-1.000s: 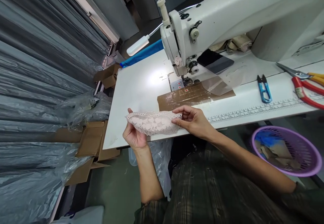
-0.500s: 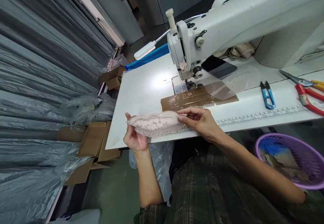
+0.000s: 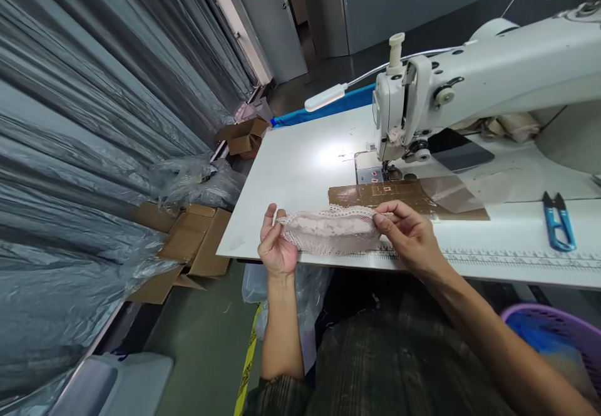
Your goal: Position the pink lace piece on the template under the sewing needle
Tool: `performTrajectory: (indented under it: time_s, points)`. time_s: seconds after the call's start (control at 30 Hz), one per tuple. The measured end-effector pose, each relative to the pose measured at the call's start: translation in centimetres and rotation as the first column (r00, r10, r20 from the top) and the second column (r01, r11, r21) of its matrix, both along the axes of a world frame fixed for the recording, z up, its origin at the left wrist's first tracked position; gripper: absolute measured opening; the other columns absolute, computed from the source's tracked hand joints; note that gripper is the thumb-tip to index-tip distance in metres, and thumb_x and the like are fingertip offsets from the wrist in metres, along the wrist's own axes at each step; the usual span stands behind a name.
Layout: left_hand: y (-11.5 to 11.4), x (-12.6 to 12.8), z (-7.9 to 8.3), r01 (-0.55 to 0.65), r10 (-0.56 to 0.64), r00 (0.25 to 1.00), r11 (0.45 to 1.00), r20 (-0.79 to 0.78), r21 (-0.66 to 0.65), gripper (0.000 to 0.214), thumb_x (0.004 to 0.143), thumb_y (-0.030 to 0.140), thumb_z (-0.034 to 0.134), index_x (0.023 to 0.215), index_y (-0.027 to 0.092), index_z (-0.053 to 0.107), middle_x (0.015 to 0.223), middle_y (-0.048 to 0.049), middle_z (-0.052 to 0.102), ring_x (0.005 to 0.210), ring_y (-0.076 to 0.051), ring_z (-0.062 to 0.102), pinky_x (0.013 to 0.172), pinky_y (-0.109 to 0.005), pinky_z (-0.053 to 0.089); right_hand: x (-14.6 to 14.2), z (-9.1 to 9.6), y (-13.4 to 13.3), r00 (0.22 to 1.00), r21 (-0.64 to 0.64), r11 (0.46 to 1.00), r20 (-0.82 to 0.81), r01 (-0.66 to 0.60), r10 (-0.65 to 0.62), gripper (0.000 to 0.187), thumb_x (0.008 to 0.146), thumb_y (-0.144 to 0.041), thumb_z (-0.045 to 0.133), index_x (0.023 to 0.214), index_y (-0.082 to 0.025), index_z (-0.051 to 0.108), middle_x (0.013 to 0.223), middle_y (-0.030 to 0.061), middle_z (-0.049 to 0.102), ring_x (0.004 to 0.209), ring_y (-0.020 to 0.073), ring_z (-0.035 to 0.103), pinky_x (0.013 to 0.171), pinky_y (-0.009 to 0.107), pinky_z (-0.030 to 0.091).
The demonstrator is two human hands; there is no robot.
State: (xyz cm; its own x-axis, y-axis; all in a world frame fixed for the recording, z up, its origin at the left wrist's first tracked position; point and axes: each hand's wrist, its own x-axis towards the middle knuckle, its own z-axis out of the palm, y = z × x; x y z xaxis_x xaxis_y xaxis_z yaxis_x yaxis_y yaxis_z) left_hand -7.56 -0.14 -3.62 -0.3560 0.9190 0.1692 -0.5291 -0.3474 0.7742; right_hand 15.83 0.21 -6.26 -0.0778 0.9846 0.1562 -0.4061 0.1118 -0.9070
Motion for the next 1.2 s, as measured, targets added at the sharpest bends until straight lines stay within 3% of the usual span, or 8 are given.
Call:
performTrajectory:
  time_s: [0.2, 0.33, 0.47, 0.6, 0.7, 0.8, 0.93, 1.2]
  points:
    - [1.5, 2.0, -1.1, -0.076, 0.026, 0.975, 0.972, -0.219, -0.222, 0.03, 0.071, 0.014, 0.073, 0.1, 0.017, 0.066, 0.086, -0.0015, 0.067, 0.076, -0.011, 0.063, 0.074, -0.02, 0.049, 0.2, -1.2, 2.5, 0.99, -0.116, 0.992, 0.134, 0.056, -0.04, 0.046, 0.071, -0.053, 0.075, 0.098, -0.018, 0.064, 0.073, 0.0048, 0.068, 0.067, 0.019, 0.064, 0.057, 0.029, 0.051]
    - [1.1, 1.9, -1.0, -0.18, 0.006, 0.748, 0.964, -0.664, -0.194, 0.04, 0.074, 0.012, 0.072, 0.112, 0.018, 0.062, 0.084, 0.0006, 0.062, 0.059, -0.007, 0.055, 0.055, -0.017, 0.04, 1.8, -1.7, 3.6, 0.913, -0.058, 0.994, 0.403, 0.089, -0.058, 0.035, 0.075, -0.047, 0.071, 0.094, -0.017, 0.068, 0.071, 0.0048, 0.068, 0.063, 0.0176, 0.062, 0.055, 0.028, 0.048]
    - [0.3, 1.3, 0.8, -0.192, 0.013, 0.522, 0.976, -0.853, -0.102, 0.041, 0.07, 0.008, 0.072, 0.109, 0.019, 0.067, 0.1, -0.0057, 0.065, 0.086, -0.018, 0.061, 0.071, -0.023, 0.048, 2.7, -1.3, 3.6, 0.888, -0.041, 0.998, 0.459, 0.051, -0.027, 0.035, 0.078, -0.045, 0.068, 0.097, -0.016, 0.068, 0.067, 0.0029, 0.065, 0.055, 0.014, 0.055, 0.048, 0.025, 0.04]
    - [2.6, 1.9, 2.9, 0.108, -0.101, 0.33, 0.992, -0.939, -0.068, 0.044, 0.069, 0.013, 0.075, 0.112, 0.021, 0.07, 0.114, -0.0088, 0.066, 0.105, -0.025, 0.061, 0.088, -0.029, 0.049, 2.9, -0.8, 3.5, 0.898, 0.001, 1.0, 0.439, -0.003, 0.002, 0.038, 0.08, -0.048, 0.067, 0.099, -0.015, 0.068, 0.064, 0.0006, 0.061, 0.053, 0.0123, 0.051, 0.048, 0.024, 0.039]
    - [5.9, 2.8, 3.5, 0.415, -0.163, 0.179, 0.907, -0.97, -0.076, 0.049, 0.071, 0.018, 0.075, 0.119, 0.024, 0.068, 0.117, -0.0095, 0.069, 0.105, -0.026, 0.066, 0.084, -0.031, 0.054, 3.0, -0.6, 3.5, 0.902, 0.065, 0.998, 0.432, -0.018, -0.012, 0.037, 0.082, -0.05, 0.066, 0.098, -0.016, 0.068, 0.07, 0.0019, 0.063, 0.058, 0.0131, 0.053, 0.052, 0.025, 0.041]
    - [8.2, 3.5, 3.0, 0.569, -0.298, 0.192, 0.81, -0.935, -0.141, 0.052, 0.067, 0.016, 0.078, 0.117, 0.022, 0.069, 0.105, -0.0113, 0.073, 0.096, -0.025, 0.07, 0.074, -0.031, 0.057, 3.1, -0.8, 3.4, 0.893, 0.134, 0.991, 0.448, -0.022, -0.041, 0.034, 0.085, -0.049, 0.064, 0.096, -0.017, 0.069, 0.076, 0.0035, 0.065, 0.064, 0.0142, 0.054, 0.054, 0.026, 0.041]
    - [8.8, 3.4, 1.8, 0.534, -0.521, 0.333, 0.791, -0.786, -0.298, 0.055, 0.063, 0.011, 0.079, 0.116, 0.017, 0.069, 0.082, -0.0094, 0.074, 0.072, -0.019, 0.07, 0.064, -0.027, 0.055, 3.2, -1.1, 3.2, 0.894, 0.162, 0.987, 0.441, 0.01, -0.081, 0.03, 0.087, -0.046, 0.064, 0.095, -0.018, 0.069, 0.078, 0.0035, 0.065, 0.066, 0.0146, 0.055, 0.058, 0.027, 0.044]
    - [8.5, 2.7, 1.1, 0.517, -0.456, 0.412, 0.83, -0.789, -0.209, 0.052, 0.068, 0.013, 0.077, 0.118, 0.019, 0.068, 0.075, -0.007, 0.072, 0.066, -0.017, 0.069, 0.061, -0.027, 0.056, 2.9, -1.2, 3.1, 0.94, 0.056, 0.992, 0.316, 0.116, -0.128, 0.04, 0.075, -0.049, 0.077, 0.098, -0.018, 0.069, 0.07, 0.002, 0.064, 0.062, 0.0145, 0.057, 0.054, 0.027, 0.048]
